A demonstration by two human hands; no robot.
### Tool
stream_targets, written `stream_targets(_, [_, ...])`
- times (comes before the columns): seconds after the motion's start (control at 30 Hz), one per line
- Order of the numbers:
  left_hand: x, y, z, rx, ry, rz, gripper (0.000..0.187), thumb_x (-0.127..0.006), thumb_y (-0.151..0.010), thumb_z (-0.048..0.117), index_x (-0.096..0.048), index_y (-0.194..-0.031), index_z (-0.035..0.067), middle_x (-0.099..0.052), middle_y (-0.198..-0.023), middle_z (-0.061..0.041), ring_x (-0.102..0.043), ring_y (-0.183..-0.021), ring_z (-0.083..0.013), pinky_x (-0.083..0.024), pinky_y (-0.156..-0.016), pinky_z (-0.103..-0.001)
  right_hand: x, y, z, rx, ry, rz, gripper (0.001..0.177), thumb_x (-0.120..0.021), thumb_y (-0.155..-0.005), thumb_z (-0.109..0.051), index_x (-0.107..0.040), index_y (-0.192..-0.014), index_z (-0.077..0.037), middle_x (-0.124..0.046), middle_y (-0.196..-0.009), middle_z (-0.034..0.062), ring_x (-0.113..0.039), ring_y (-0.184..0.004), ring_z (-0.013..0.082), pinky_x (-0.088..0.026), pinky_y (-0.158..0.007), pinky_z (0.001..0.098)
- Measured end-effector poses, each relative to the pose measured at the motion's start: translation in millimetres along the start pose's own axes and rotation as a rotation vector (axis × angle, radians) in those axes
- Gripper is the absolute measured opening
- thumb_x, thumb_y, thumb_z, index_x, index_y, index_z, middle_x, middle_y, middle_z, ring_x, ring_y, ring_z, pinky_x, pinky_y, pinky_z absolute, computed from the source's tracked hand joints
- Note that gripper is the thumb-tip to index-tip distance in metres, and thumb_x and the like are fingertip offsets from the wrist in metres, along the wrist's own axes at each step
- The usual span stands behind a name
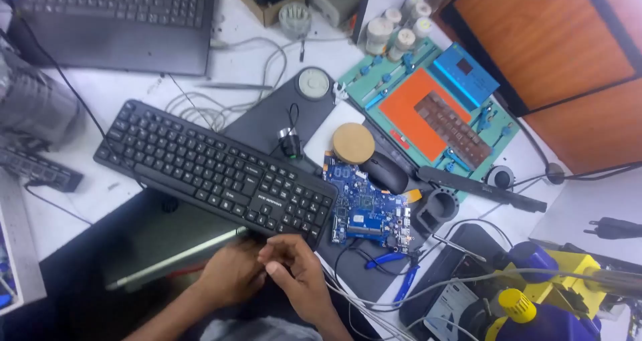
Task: Repairing a motherboard by connecting internal cables and testing components with a multimeter.
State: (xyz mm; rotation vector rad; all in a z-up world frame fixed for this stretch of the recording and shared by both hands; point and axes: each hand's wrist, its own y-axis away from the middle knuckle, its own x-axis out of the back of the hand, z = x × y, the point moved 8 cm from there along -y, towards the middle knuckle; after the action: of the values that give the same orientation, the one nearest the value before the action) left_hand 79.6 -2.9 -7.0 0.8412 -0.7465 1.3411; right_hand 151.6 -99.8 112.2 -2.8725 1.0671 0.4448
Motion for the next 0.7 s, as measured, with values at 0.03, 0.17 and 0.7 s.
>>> stream_targets(0.03, [2,1,-2,-0.014,-0.022,0.022,0.020,-0.067,-0.081,0.029,-0.064,-0.094,0.014,-0.067,-0.091,-0.010,-0.063,-0.084,-0.0362,-0.051,-0.065,-0.052,-4,-4,-5,0.033,0.007,-0.007,0.027,-0.063,-0.098,-0.009,-0.057,-0.124,-0.004,-0.068,-0.105,0.0101,-0.068,-0.102,0.0191,-0.056,-0.094,0.0326])
stream_targets(0.17, [-1,12,5,-0.049,-0.121,-0.086,0.023,-0.071,-0.083,0.037,-0.066,-0.100,0.022,-0.070,-0.094,-0.003,-0.066,-0.089,-0.0284,-0.048,-0.080,-0.045,-19,-21,-27,0.139,0.096,0.061,0.023,-0.061,-0.096,-0.009,-0.061,-0.118,-0.004,-0.070,-0.101,0.0105,-0.071,-0.095,0.0198,-0.059,-0.083,0.0295])
stream_targets(0.7, [161,-14,79,-0.456,0.608,-0.570,0.032,-0.066,-0.092,0.032,-0.064,-0.113,0.008,-0.068,-0.126,-0.007,-0.066,-0.118,-0.0235,-0.050,-0.102,-0.035,44,-329,-185,0.386,0.016,0.698,0.038,-0.064,-0.090,-0.026,-0.062,-0.121,-0.003,-0.066,-0.113,0.0126,-0.065,-0.109,0.0233,-0.060,-0.096,0.0377])
